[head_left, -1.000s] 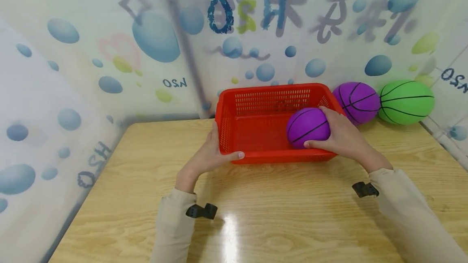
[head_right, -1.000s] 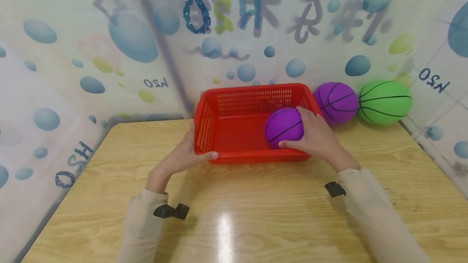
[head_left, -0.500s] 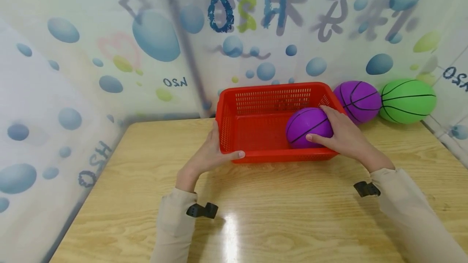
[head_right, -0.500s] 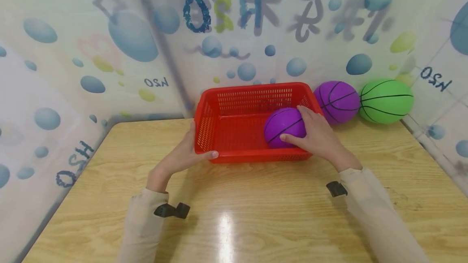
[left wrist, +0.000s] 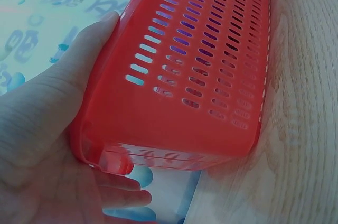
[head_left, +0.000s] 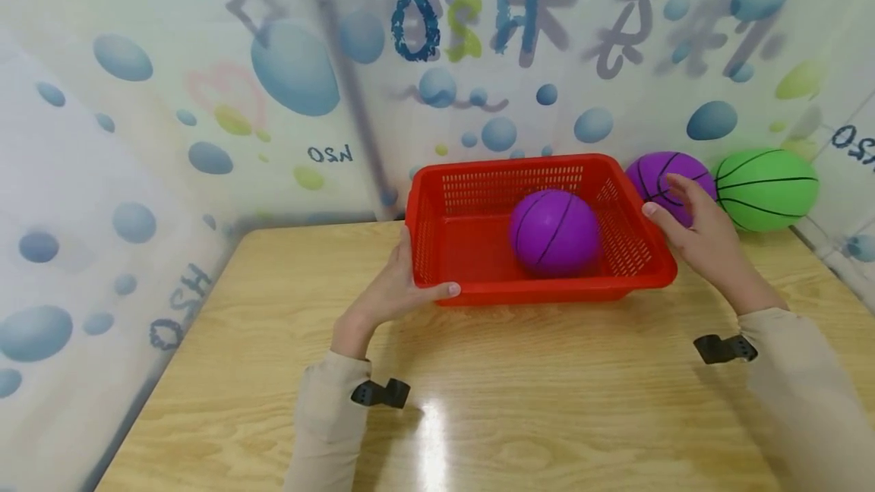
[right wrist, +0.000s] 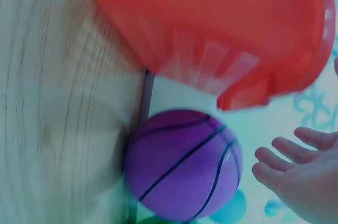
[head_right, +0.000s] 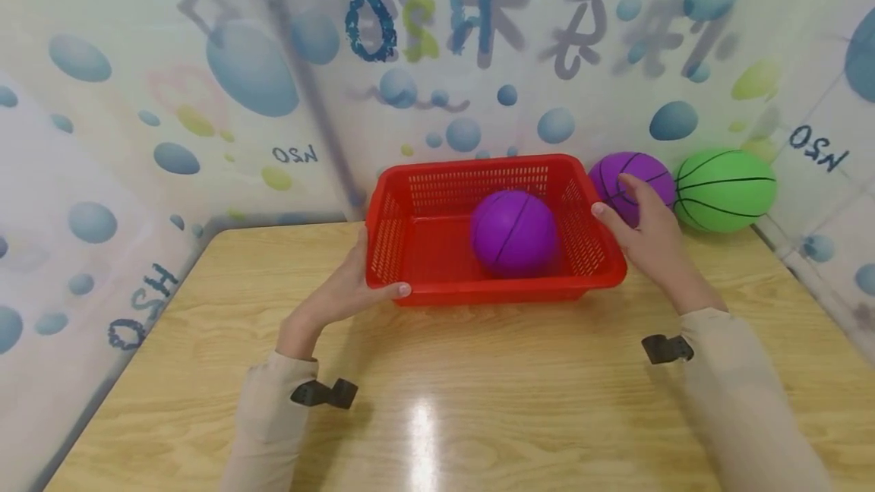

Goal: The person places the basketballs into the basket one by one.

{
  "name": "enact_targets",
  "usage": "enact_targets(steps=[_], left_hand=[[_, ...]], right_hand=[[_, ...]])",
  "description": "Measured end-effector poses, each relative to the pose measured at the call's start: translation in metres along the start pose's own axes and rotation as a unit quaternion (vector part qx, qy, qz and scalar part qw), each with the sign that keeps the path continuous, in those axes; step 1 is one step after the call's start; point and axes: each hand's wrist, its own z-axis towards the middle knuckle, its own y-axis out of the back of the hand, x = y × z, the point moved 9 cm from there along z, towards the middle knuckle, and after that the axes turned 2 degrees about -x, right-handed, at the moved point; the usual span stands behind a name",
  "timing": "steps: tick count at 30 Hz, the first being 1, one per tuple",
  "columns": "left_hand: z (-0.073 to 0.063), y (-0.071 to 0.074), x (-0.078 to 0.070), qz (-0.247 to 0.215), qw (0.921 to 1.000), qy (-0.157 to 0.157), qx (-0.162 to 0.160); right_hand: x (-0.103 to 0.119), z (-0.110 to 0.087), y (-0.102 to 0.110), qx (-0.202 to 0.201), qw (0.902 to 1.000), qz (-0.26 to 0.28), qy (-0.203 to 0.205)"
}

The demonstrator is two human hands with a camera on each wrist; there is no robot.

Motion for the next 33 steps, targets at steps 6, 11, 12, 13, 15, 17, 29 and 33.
enact_targets(steps=[6,11,12,13,15,17,29,33], left_hand=[[-0.001,0.002,0.005,0.014,0.9992,0.036,-0.007],[-0.001,0.002,0.006,0.017,0.999,0.042,-0.004],[-0.001,0.002,0.006,0.016,0.9991,0.039,-0.004],[0.0,0.002,0.005,0.015,0.9993,0.035,-0.004],[0.001,0.002,0.003,0.013,0.9996,0.027,-0.002],[0.001,0.002,0.0,0.014,0.9997,0.019,0.0],[0.0,0.002,0.003,0.068,0.9976,0.006,-0.006],[0.0,0.002,-0.007,0.053,0.9984,-0.017,-0.006]], right_hand=[[-0.025,0.003,0.017,-0.029,0.9986,-0.017,-0.041],[-0.039,0.007,0.024,-0.054,0.997,-0.025,-0.051],[-0.041,0.009,0.025,-0.06,0.9966,-0.025,-0.05],[-0.043,0.011,0.026,-0.065,0.9963,-0.025,-0.05],[-0.045,0.014,0.028,-0.077,0.9955,-0.027,-0.047],[-0.048,0.016,0.028,-0.085,0.9948,-0.032,-0.047],[-0.064,0.035,0.021,-0.083,0.9933,-0.065,-0.046],[-0.068,0.042,0.017,-0.084,0.9928,-0.075,-0.042]])
